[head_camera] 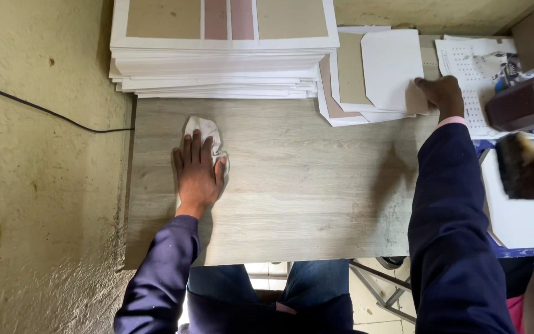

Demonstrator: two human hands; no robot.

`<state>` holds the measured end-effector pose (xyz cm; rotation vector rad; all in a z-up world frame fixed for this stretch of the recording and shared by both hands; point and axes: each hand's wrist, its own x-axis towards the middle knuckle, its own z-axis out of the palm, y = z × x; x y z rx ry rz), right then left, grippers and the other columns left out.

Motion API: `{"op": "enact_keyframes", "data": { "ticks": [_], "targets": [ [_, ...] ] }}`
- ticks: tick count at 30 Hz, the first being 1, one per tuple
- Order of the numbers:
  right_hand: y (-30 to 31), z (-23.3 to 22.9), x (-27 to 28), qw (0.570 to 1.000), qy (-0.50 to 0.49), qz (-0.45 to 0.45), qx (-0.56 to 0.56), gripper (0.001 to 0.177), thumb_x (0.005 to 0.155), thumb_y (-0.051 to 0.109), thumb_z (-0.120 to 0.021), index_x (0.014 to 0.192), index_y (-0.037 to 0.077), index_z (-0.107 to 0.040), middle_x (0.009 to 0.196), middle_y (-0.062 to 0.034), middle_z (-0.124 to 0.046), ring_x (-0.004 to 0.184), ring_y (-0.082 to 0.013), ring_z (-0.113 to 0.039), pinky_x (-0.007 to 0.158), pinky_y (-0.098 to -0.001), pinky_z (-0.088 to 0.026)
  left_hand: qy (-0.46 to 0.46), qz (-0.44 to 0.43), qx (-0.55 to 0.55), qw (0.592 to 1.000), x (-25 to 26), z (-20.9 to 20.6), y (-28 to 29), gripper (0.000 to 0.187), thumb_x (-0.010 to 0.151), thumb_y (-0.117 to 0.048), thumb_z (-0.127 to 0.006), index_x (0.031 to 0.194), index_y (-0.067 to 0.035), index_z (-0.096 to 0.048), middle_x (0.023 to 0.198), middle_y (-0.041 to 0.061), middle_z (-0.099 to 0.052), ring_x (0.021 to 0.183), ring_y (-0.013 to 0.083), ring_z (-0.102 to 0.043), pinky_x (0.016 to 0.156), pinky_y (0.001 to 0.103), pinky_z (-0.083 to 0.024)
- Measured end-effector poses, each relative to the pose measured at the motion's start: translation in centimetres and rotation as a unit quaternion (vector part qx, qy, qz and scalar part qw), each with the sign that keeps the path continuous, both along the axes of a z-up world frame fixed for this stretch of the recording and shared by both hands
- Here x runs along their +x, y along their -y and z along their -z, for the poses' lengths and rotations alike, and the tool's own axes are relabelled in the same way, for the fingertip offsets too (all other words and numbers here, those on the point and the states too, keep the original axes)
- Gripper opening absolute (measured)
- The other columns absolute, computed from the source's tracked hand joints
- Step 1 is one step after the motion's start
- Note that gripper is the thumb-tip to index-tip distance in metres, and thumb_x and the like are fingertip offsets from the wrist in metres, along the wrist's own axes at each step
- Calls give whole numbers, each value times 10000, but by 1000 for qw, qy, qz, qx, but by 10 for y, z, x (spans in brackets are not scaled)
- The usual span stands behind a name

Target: The person sits at a low table and repeatedly wipes the surface of rectangular paper sheets with a white cloth. They handle the sheets one at a time, wiping them thoroughly before placing them on a stack.

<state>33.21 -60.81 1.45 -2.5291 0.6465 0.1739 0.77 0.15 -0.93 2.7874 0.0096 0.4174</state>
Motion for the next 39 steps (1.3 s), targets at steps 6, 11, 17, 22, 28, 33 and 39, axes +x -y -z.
{"op": "enact_keyframes", "data": {
  "ticks": [6, 11, 17, 22, 28, 33, 39],
  "targets": [
    [-46, -44, -18, 999, -30, 12, 27, 474, 1004, 567, -740, 1022, 96, -700, 976, -79, -721, 837, -281, -672, 782, -470, -482, -1, -11, 24, 1000, 9, -4, 8, 668, 1127, -495, -337, 1589, -38, -494, 1740, 222, -353, 1597, 448, -303, 1257, 681, -217],
    [-60, -50, -13, 999, -21, -28, 27, 470, 1058, 499, -723, 845, 98, -600, 816, -98, -663, 715, -277, -586, 707, -470, -450, -14, -13, 13, 1000, 9, -8, 9, 677, 1131, -513, -319, 1595, -51, -490, 1745, 205, -351, 1604, 433, -295, 1263, 679, -208],
    [-72, -45, 2, 994, -4, -4, 112, 469, 1036, 565, -724, 1018, 112, -600, 919, -65, -653, 784, -234, -610, 723, -383, -508, -16, -18, -3, 1000, 10, -6, 8, 674, 1119, -518, -351, 1591, -59, -496, 1749, 197, -344, 1614, 423, -277, 1276, 672, -188],
    [-170, -155, -75, 995, -68, 32, 62, 272, 937, 434, -462, 793, 226, -362, 578, 23, -167, 554, -125, -148, 611, -346, -207, -27, -16, -13, 999, 11, -4, 7, 683, 1124, -523, -325, 1596, -57, -486, 1752, 197, -330, 1617, 422, -262, 1278, 675, -176],
    [-121, -77, -105, 986, 22, -33, 163, 186, 935, 300, -582, 1000, 143, -657, 885, 36, -582, 773, -116, -466, 585, -296, -316, -80, 0, -9, 997, 42, 6, 5, 656, 1118, -459, -339, 1647, -77, -408, 1786, 180, -240, 1648, 408, -162, 1270, 694, -137],
    [-94, -42, -210, 916, 97, -62, 384, 338, 1067, 243, -789, 1216, -32, -659, 860, -95, -669, 778, -194, -721, 736, -344, -592, -117, -33, -7, 993, 68, -1, 12, 1034, 1029, -835, -393, 1719, -86, -214, 1793, 227, -174, 1670, 435, -126, 1336, 674, -86],
    [-106, -79, -405, 889, 28, 18, 458, 300, 999, 117, -768, 1193, -84, -658, 994, -233, -764, 837, -346, -768, 794, -470, -604, -67, 46, -72, 994, 70, 5, 12, 988, 1034, -652, -623, 1730, -106, -183, 1799, 161, -251, 1665, 356, -248, 1332, 691, -83]
  ]
}}
